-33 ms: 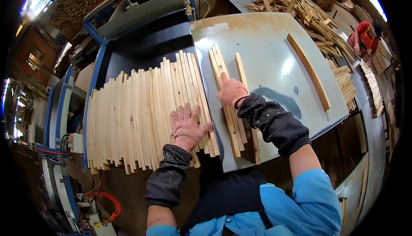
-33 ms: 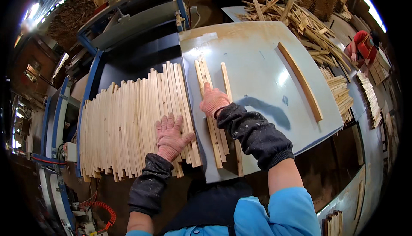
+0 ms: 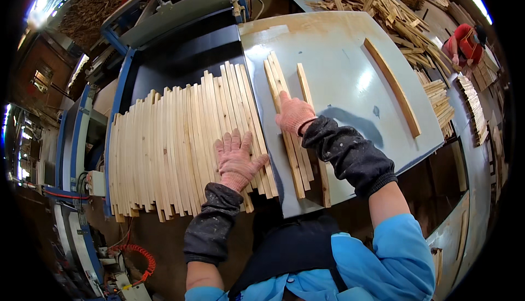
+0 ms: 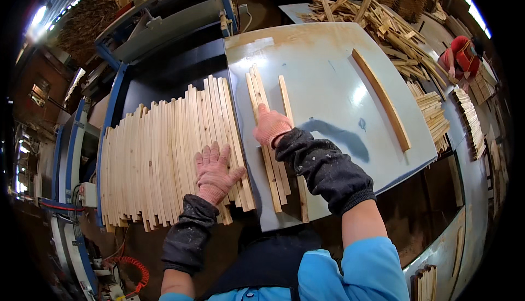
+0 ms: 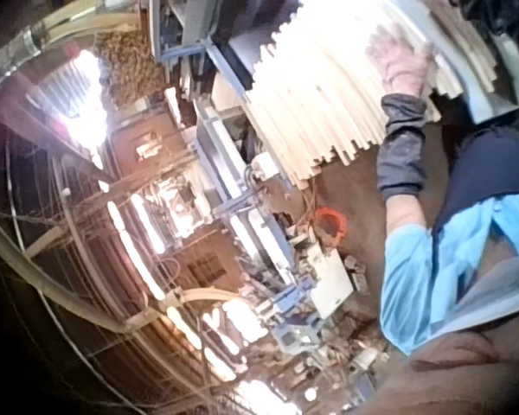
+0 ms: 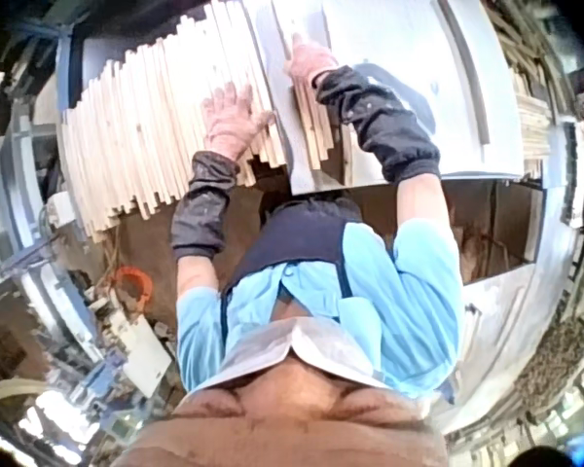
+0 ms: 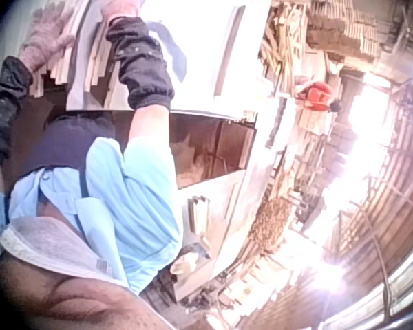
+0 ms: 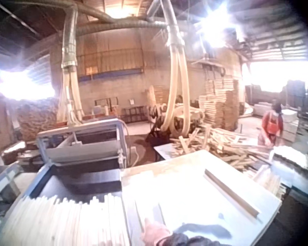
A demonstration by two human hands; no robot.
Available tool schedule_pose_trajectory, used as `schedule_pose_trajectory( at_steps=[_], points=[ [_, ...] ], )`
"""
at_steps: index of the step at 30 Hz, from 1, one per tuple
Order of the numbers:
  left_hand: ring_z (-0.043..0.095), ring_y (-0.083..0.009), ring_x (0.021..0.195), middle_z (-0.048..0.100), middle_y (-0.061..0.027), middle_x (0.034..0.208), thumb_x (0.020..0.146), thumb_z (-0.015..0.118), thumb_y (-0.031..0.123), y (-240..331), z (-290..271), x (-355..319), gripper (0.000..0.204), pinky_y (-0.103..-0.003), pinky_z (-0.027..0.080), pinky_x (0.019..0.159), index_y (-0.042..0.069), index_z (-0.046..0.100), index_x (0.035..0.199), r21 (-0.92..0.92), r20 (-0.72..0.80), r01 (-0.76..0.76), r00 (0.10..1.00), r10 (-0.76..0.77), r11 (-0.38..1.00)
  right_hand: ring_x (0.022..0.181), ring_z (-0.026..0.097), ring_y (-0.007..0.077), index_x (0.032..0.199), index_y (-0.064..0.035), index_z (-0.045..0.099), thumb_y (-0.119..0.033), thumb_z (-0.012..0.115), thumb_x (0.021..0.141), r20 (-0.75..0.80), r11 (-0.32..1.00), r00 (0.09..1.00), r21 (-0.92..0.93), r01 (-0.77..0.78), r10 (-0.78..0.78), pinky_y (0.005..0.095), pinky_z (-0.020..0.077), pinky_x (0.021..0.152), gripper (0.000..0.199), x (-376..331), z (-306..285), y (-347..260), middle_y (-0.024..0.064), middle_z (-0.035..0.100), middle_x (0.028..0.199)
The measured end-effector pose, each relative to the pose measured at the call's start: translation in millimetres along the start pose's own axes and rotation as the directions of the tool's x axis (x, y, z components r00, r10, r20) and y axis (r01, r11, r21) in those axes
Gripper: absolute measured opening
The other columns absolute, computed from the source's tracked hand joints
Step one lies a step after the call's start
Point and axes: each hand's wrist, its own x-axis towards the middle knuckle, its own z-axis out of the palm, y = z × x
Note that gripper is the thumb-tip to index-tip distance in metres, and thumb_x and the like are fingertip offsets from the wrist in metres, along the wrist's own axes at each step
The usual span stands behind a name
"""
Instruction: The person repeatedly gathers small wooden strips from a metal table, aligns them into neat bundles, and places them onto a conveyor belt. A coworker in the background also handles similar wooden strips. The person continues this cycle of gathering, aligning, and loading throughout the clip.
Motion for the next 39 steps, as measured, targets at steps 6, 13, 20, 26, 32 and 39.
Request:
schedule_pose_trajectory(
  at_steps=[6,13,20,26,32,39],
  points=[
    [0.023,-0.0461,0.165,0.032,-0.0235,0.177,0.097,0.054,0.083,0.9,2.1,1.6,0.101,-0.064,0.007,0.133,0.015,0.041,0.170,0.012,-0.024,-0.006,1.000,0.007,1.000,0.111,0.074,0.0427,0.148,-0.0011,0.049,-0.039,0.070,0.100,-0.156,0.953,0.944,0.037,0.300,-0.291,0.0541,0.0600,0.095,0.064,-7.0,21.3,-25.4,0.0242,0.073,0.121],
    [0.028,-0.0478,0.162,0.035,-0.0255,0.175,0.095,0.058,0.080,1.2,2.3,3.3,0.101,-0.067,0.011,0.131,0.015,0.039,0.170,-0.074,-0.106,-0.038,0.994,0.030,0.997,0.104,0.073,0.0542,0.132,0.0056,0.052,-0.026,0.050,0.107,-0.002,0.959,0.983,0.219,0.182,-0.186,0.0620,0.0566,0.094,0.040,-7.5,57.7,-58.1,0.0363,0.075,0.105],
    [0.032,-0.0475,0.159,0.039,-0.0295,0.170,0.093,0.075,0.058,-147.7,-7.7,-48.0,0.101,-0.059,0.019,0.134,0.002,0.037,0.168,-0.375,-0.437,-0.208,0.899,0.025,0.903,0.086,0.073,0.0521,0.161,-0.0007,0.041,-0.019,0.060,0.099,-0.242,0.984,0.954,-0.068,0.165,-0.177,0.0631,0.0578,0.079,0.067,-29.0,69.6,-42.9,0.0317,0.074,0.089],
    [0.033,-0.0462,0.159,0.039,-0.0276,0.171,0.089,0.078,0.059,-427.9,-51.1,-160.7,0.107,-0.058,0.020,0.132,0.002,0.033,0.169,-0.148,-0.473,0.671,0.597,-0.648,0.726,0.091,0.078,0.0426,0.162,-0.0076,0.047,-0.016,0.066,0.090,-0.306,0.952,0.949,-0.305,-0.024,-0.074,0.0557,0.0614,0.080,0.075,-30.6,78.4,-30.5,0.0213,0.079,0.100],
    [0.019,-0.0399,0.167,0.024,-0.0211,0.181,0.095,0.071,0.060,-567.1,-128.9,-227.0,0.108,-0.054,0.015,0.135,0.006,0.021,0.174,-0.096,-0.315,0.913,0.350,-0.882,0.396,0.150,0.047,0.0423,0.171,-0.0087,0.036,-0.015,0.086,0.082,-0.529,0.919,0.840,-0.380,-0.106,-0.122,0.0487,0.0395,0.126,0.102,-35.3,89.5,-28.6,0.0249,0.053,0.159],
    [0.047,-0.0366,0.152,0.051,-0.0194,0.163,0.087,0.077,0.062,-597.8,-116.0,-233.0,0.098,-0.052,0.038,0.124,0.009,0.044,0.163,0.041,-0.434,0.886,0.432,-0.791,0.462,0.153,0.046,0.0429,0.165,0.0037,0.040,-0.017,0.078,0.087,-0.512,0.998,0.859,-0.062,-0.029,-0.007,0.0464,0.0373,0.129,0.089,-32.2,92.8,-13.0,0.0277,0.049,0.165]
  ],
)
